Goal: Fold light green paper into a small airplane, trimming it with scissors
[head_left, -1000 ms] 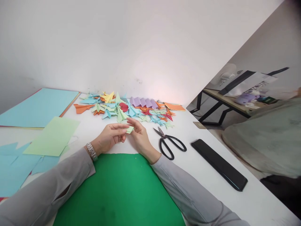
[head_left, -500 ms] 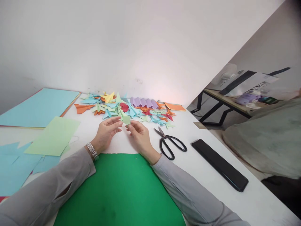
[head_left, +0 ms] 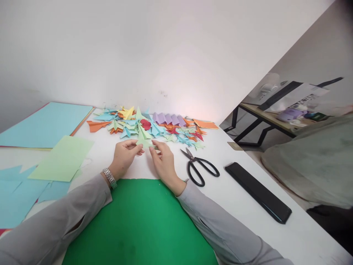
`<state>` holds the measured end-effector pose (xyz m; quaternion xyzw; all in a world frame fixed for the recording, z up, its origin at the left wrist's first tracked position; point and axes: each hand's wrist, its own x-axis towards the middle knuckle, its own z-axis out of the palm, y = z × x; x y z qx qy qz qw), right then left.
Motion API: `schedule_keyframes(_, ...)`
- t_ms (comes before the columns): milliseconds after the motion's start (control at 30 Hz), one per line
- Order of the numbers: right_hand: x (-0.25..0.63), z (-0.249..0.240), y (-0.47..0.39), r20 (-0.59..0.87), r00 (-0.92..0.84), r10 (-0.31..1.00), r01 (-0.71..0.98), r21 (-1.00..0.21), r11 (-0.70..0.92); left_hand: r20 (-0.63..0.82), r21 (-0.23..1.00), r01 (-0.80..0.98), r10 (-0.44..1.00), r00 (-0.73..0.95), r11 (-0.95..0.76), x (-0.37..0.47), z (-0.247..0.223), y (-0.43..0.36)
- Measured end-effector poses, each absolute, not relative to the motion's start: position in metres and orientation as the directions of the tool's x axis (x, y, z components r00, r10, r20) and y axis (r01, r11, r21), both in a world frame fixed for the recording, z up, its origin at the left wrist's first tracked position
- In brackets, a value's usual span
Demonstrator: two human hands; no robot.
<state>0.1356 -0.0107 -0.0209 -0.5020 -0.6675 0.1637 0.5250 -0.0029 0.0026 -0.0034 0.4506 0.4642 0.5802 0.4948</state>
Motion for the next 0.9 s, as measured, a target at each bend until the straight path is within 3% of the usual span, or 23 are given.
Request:
schedule_keyframes(100,0.1358,-0.0172,-0.0143,0.646,0.174,0.743,0.551,-0.689,0.471,-0.011,0.951,-0.306,0.989,-0.146,-0.035,-0.0028,-0.0009,0.0041)
schedule_keyframes(200,0.1357,-0.0151,-0.0170,0.621,0.158,0.767,0.502,-0.720,0.479,-0.088,0.902,-0.432,0.982,-0.168,0.007,-0.0035,0.0032,0.0059)
schedule_keyframes(300,0.1355,-0.0145,-0.0174,0.583,0.114,0.805,0.475,-0.743,0.471,-0.108,0.879,-0.476,0.981,-0.159,0.020,-0.0041,0.0058,0.0065)
schedule_keyframes(433,0.1358,-0.0135,-0.0171,0.642,0.206,0.738,0.503,-0.717,0.483,-0.126,0.864,-0.503,0.980,-0.154,0.032,-0.0049,0.0056,0.0063)
schedule_keyframes(667,0.1346,-0.0135,-0.0195,0.488,0.082,0.869,0.263,-0.852,0.454,-0.153,0.834,-0.551,0.973,-0.173,0.033,-0.0075,0.0028,0.0099)
schedule_keyframes(767,0.1345,-0.0140,-0.0196,0.468,0.020,0.884,0.246,-0.859,0.449,-0.181,0.808,-0.588,0.961,-0.208,0.024,-0.0076,0.0023,0.0117)
schedule_keyframes(900,0.1327,-0.0150,-0.0187,0.466,-0.207,0.860,0.289,-0.811,0.509,-0.130,0.836,-0.549,0.973,-0.189,0.005,-0.0059,0.0007,0.0095)
